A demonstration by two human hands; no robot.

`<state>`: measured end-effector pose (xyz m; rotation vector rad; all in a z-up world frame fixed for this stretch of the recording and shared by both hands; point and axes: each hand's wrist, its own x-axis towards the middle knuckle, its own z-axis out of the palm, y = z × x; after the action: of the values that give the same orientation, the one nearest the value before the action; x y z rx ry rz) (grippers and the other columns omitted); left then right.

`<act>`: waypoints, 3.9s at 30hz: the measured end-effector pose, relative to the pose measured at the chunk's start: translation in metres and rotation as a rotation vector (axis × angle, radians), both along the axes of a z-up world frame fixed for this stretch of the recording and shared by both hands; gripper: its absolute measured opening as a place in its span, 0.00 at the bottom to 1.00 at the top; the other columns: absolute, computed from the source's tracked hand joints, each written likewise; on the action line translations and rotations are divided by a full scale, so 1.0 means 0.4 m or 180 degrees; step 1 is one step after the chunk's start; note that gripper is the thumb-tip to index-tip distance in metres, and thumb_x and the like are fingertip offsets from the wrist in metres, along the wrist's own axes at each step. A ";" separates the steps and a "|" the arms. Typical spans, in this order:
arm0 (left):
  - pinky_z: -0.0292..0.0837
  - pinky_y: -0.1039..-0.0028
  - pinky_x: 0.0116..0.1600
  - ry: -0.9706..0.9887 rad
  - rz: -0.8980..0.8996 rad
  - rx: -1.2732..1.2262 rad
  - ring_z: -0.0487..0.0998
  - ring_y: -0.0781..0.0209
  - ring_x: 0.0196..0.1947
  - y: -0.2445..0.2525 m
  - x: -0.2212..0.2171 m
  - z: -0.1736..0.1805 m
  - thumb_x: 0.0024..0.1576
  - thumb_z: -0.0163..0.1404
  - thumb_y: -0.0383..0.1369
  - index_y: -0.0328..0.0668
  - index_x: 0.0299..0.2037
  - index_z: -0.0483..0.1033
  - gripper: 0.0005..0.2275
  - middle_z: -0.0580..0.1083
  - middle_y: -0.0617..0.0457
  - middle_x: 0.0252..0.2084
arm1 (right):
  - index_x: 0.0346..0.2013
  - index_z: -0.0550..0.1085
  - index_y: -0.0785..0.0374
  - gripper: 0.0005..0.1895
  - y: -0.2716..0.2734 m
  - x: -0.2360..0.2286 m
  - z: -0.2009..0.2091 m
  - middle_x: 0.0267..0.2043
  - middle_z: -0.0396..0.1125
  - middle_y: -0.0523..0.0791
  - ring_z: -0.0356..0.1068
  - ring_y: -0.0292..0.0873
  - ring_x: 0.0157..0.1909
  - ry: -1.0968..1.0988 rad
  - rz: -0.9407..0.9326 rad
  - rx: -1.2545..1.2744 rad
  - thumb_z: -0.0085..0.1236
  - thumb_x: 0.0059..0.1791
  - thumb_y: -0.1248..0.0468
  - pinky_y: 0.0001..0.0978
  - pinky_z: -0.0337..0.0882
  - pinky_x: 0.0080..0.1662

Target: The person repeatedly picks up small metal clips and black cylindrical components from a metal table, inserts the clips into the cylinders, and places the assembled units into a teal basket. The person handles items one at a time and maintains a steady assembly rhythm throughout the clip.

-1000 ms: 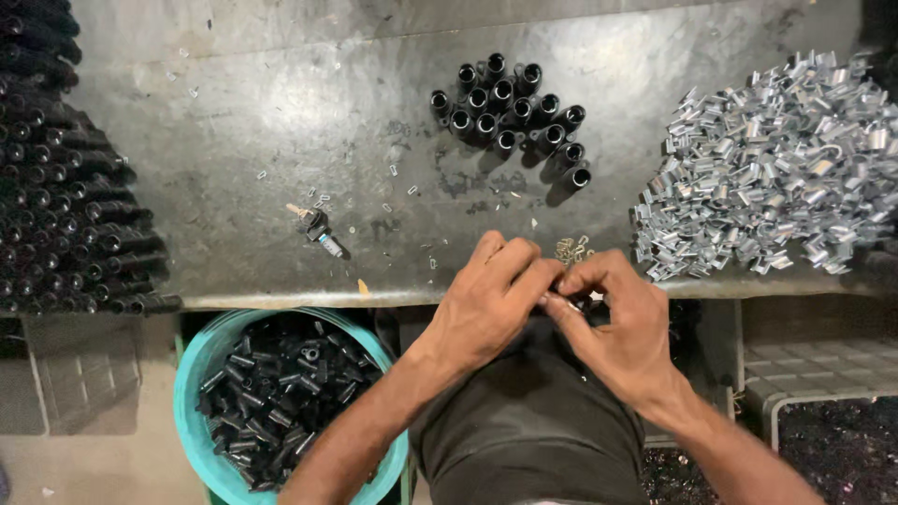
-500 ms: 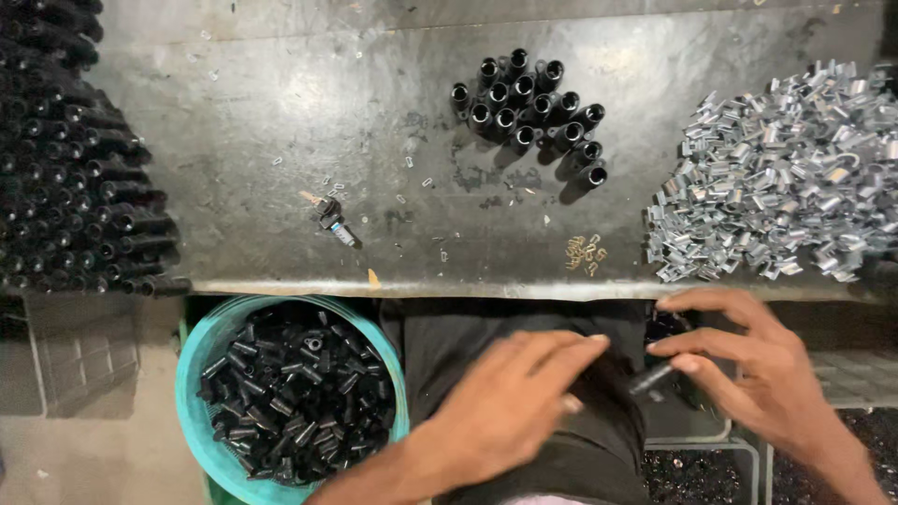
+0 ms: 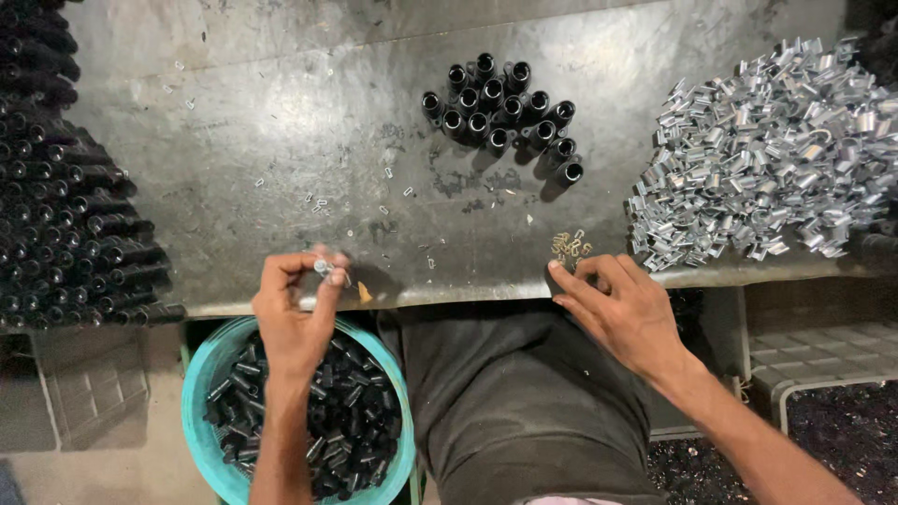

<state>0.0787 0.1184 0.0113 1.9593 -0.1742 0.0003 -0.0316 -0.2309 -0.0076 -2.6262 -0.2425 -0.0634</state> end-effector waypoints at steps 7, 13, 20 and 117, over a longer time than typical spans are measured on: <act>0.75 0.72 0.50 0.2528 0.0107 -0.2743 0.79 0.64 0.39 -0.204 -0.188 -0.056 0.64 0.48 0.29 0.33 0.52 0.70 0.10 0.74 0.52 0.35 | 0.45 0.78 0.56 0.12 -0.029 -0.015 -0.047 0.41 0.72 0.39 0.71 0.37 0.41 -0.0081 -0.0089 0.1138 0.65 0.47 0.69 0.28 0.71 0.41; 0.75 0.69 0.50 0.3047 0.0003 -0.3826 0.73 0.66 0.33 -0.337 -0.194 -0.032 0.65 0.51 0.33 0.35 0.52 0.71 0.10 0.73 0.53 0.33 | 0.47 0.78 0.69 0.08 0.058 -0.008 -0.005 0.45 0.73 0.45 0.73 0.36 0.46 0.0798 -0.1237 0.3745 0.56 0.54 0.73 0.27 0.74 0.50; 0.74 0.75 0.46 0.2380 0.0025 -0.3127 0.77 0.67 0.38 -0.361 -0.192 -0.009 0.64 0.52 0.31 0.31 0.50 0.74 0.11 0.78 0.51 0.41 | 0.40 0.76 0.67 0.07 0.153 0.019 0.074 0.40 0.75 0.45 0.76 0.35 0.42 -0.0450 -0.1275 0.1758 0.66 0.50 0.72 0.25 0.75 0.45; 0.73 0.54 0.49 0.0982 0.0194 0.3359 0.76 0.43 0.48 0.076 -0.203 -0.536 0.51 0.54 0.29 0.38 0.51 0.78 0.17 0.76 0.43 0.48 | 0.43 0.85 0.52 0.12 -0.264 -0.492 -0.344 0.40 0.77 0.39 0.77 0.35 0.47 0.2229 -0.1597 0.1072 0.61 0.47 0.65 0.27 0.75 0.51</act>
<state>-0.0024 0.1486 -0.2033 2.9734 0.1277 -0.4288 -0.2282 -0.3366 -0.1452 -2.1510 0.6101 0.5809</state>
